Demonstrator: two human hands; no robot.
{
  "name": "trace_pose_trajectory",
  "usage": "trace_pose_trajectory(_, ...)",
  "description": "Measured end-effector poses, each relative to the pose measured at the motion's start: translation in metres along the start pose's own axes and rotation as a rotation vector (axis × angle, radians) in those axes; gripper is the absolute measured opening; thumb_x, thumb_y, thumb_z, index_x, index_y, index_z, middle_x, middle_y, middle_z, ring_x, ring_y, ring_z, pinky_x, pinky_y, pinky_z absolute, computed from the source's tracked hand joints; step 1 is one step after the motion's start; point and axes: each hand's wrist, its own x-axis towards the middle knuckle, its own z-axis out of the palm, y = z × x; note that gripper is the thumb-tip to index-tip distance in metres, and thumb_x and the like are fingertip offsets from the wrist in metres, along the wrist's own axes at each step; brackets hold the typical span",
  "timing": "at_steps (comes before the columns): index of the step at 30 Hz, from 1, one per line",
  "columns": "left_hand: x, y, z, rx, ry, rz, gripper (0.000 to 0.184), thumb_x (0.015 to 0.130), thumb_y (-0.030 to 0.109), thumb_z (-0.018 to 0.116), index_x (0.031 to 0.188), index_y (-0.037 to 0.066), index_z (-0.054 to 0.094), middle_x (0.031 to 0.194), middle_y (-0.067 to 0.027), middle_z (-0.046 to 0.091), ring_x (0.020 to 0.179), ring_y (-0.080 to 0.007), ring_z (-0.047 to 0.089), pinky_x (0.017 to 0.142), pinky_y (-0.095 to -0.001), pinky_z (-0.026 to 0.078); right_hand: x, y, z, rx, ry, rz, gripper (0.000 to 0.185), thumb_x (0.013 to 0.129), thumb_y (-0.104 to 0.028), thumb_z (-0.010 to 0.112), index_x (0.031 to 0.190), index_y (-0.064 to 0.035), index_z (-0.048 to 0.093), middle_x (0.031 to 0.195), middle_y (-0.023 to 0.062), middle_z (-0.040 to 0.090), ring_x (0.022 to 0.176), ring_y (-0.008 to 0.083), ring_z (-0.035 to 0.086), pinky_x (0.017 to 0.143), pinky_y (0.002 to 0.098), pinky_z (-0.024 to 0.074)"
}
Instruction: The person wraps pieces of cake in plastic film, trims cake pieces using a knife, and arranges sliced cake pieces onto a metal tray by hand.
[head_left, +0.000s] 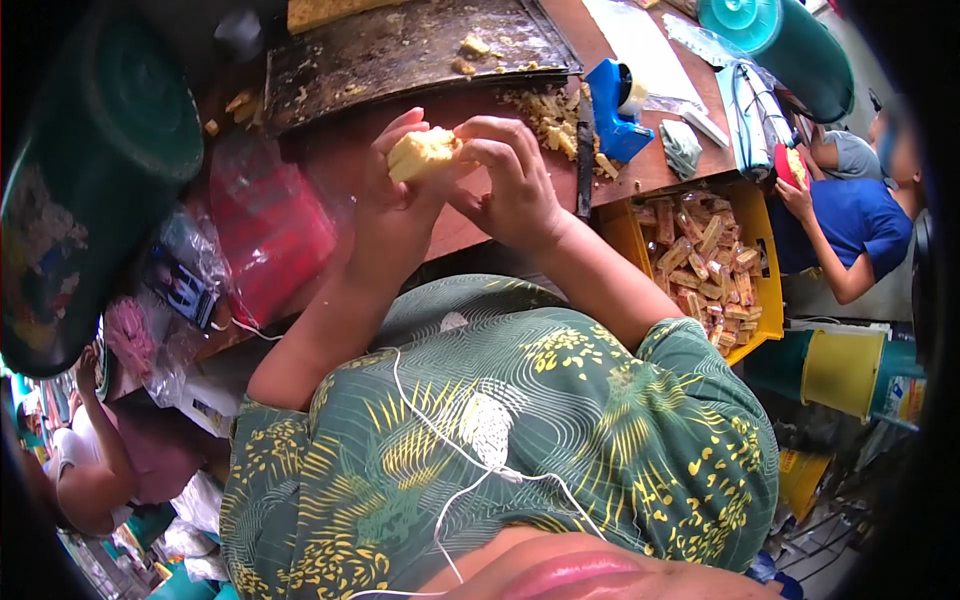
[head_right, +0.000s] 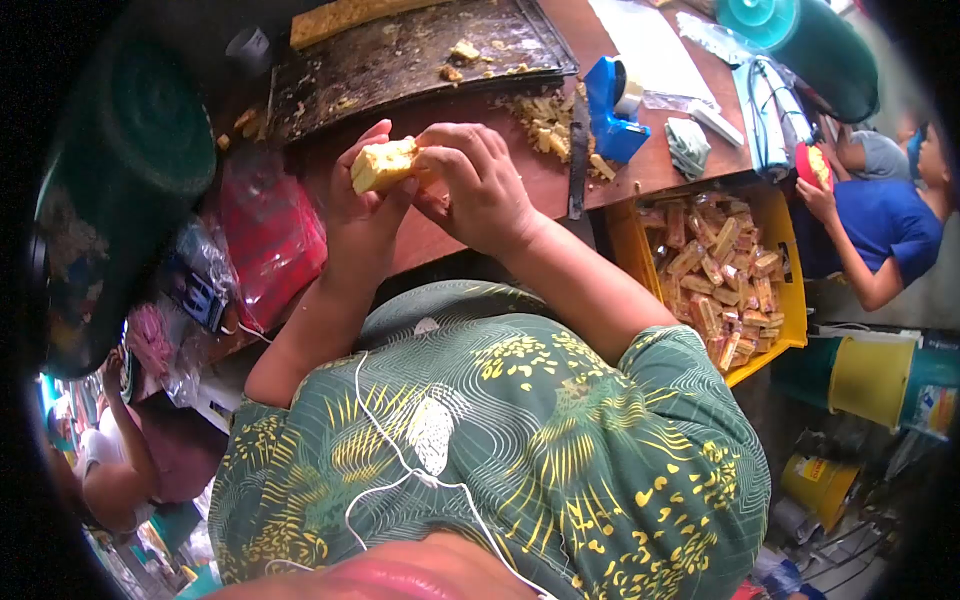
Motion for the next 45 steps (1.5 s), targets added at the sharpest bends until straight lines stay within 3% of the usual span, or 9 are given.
trace_pose_trajectory(5, 0.011, -0.008, 0.029, -0.155, -0.173, -0.034, 0.067, 0.100, -0.007, 0.060, 0.158, 0.007, 0.028, 0.156, -0.0146, 0.041, 0.135, -0.0203, 0.051, 0.113, -0.0354, 0.046, -0.012, 0.009, -0.019, 0.229, 0.137, 0.159, 0.047, 0.083, -0.008, 0.082, 0.119, -0.0065, 0.052, 0.120, 0.0153, 0.063, 0.109, 0.0315, 0.064, 0.093, 0.0435, 0.0534)
trace_pose_trajectory(6, 0.010, -0.006, 0.037, -0.212, -0.233, -0.118, 0.086, 0.099, -0.002, 0.064, 0.165, 0.006, 0.010, 0.164, -0.0181, 0.031, 0.147, -0.0270, 0.040, 0.121, -0.0403, 0.035, -0.017, 0.012, -0.026, 0.292, 0.176, 0.210, 0.047, 0.084, -0.006, 0.081, 0.120, -0.0061, 0.051, 0.120, 0.0161, 0.063, 0.109, 0.0309, 0.065, 0.093, 0.0430, 0.0538)
trace_pose_trajectory(10, 0.026, -0.014, 0.060, 0.393, -0.355, 0.052, 0.110, 0.093, 0.013, 0.076, 0.165, 0.001, -0.006, 0.173, -0.0214, 0.002, 0.160, -0.0324, 0.004, 0.128, -0.0439, 0.003, -0.065, 0.036, -0.062, 0.703, 0.381, 0.778, 0.052, 0.092, 0.000, 0.072, 0.133, -0.0074, 0.040, 0.123, 0.0157, 0.062, 0.104, 0.0218, 0.067, 0.091, 0.0330, 0.0568)
trace_pose_trajectory(14, 0.058, -0.029, 0.047, 0.485, -0.440, 0.038, 0.107, 0.094, 0.028, 0.075, 0.163, -0.005, 0.001, 0.171, -0.0247, 0.009, 0.160, -0.0347, 0.009, 0.128, -0.0422, 0.012, -0.084, 0.041, -0.083, 0.942, 0.602, 0.916, 0.046, 0.097, 0.003, 0.067, 0.133, -0.0086, 0.042, 0.125, 0.0145, 0.063, 0.102, 0.0170, 0.068, 0.087, 0.0307, 0.0584)
trace_pose_trajectory(18, 0.078, -0.044, 0.076, 0.808, -0.432, 0.023, 0.099, 0.093, 0.037, 0.074, 0.166, 0.009, 0.014, 0.173, -0.0196, 0.011, 0.160, -0.0362, 0.012, 0.124, -0.0622, 0.010, -0.103, 0.055, -0.069, 0.947, 0.678, 0.945, 0.038, 0.098, 0.004, 0.067, 0.125, -0.0072, 0.043, 0.121, 0.0139, 0.065, 0.100, 0.0160, 0.067, 0.088, 0.0310, 0.0580)
trace_pose_trajectory(24, 0.068, -0.056, 0.032, 0.764, -0.322, 0.091, 0.086, 0.093, 0.028, 0.076, 0.162, 0.006, 0.030, 0.170, -0.0206, 0.019, 0.158, -0.0344, 0.019, 0.127, -0.0454, 0.019, -0.083, 0.017, -0.083, 0.105, -0.063, 0.931, 0.031, 0.090, -0.015, 0.080, 0.109, -0.0064, 0.057, 0.095, 0.0107, 0.068, 0.083, 0.0194, 0.068, 0.074, 0.0333, 0.0545)
trace_pose_trajectory(28, 0.062, -0.036, -0.009, 0.721, -0.199, 0.048, 0.074, 0.094, 0.019, 0.074, 0.158, 0.006, 0.038, 0.166, -0.0192, 0.030, 0.156, -0.0313, 0.026, 0.127, -0.0412, 0.022, -0.042, -0.008, -0.072, -0.074, -0.312, 0.844, 0.034, 0.086, -0.023, 0.077, 0.109, -0.0062, 0.058, 0.093, 0.0203, 0.069, 0.089, 0.0401, 0.068, 0.080, 0.0476, 0.0544)
trace_pose_trajectory(34, 0.042, -0.031, -0.049, 0.496, -0.048, -0.083, 0.062, 0.099, 0.017, 0.069, 0.155, 0.012, 0.042, 0.162, -0.0043, 0.036, 0.152, -0.0266, 0.031, 0.125, -0.0491, 0.019, -0.042, -0.006, -0.054, -0.283, -0.447, 0.697, 0.032, 0.087, -0.022, 0.075, 0.106, -0.0042, 0.055, 0.096, 0.0180, 0.065, 0.093, 0.0379, 0.064, 0.085, 0.0477, 0.0537)
trace_pose_trajectory(45, 0.015, -0.025, -0.087, 0.300, 0.085, -0.231, 0.057, 0.101, 0.016, 0.066, 0.153, 0.009, 0.042, 0.157, -0.0066, 0.041, 0.145, -0.0253, 0.041, 0.121, -0.0439, 0.029, -0.041, -0.009, -0.057, -0.396, -0.590, 0.784, 0.040, 0.088, -0.028, 0.077, 0.111, -0.0042, 0.053, 0.096, 0.0193, 0.067, 0.092, 0.0395, 0.067, 0.083, 0.0489, 0.0548)
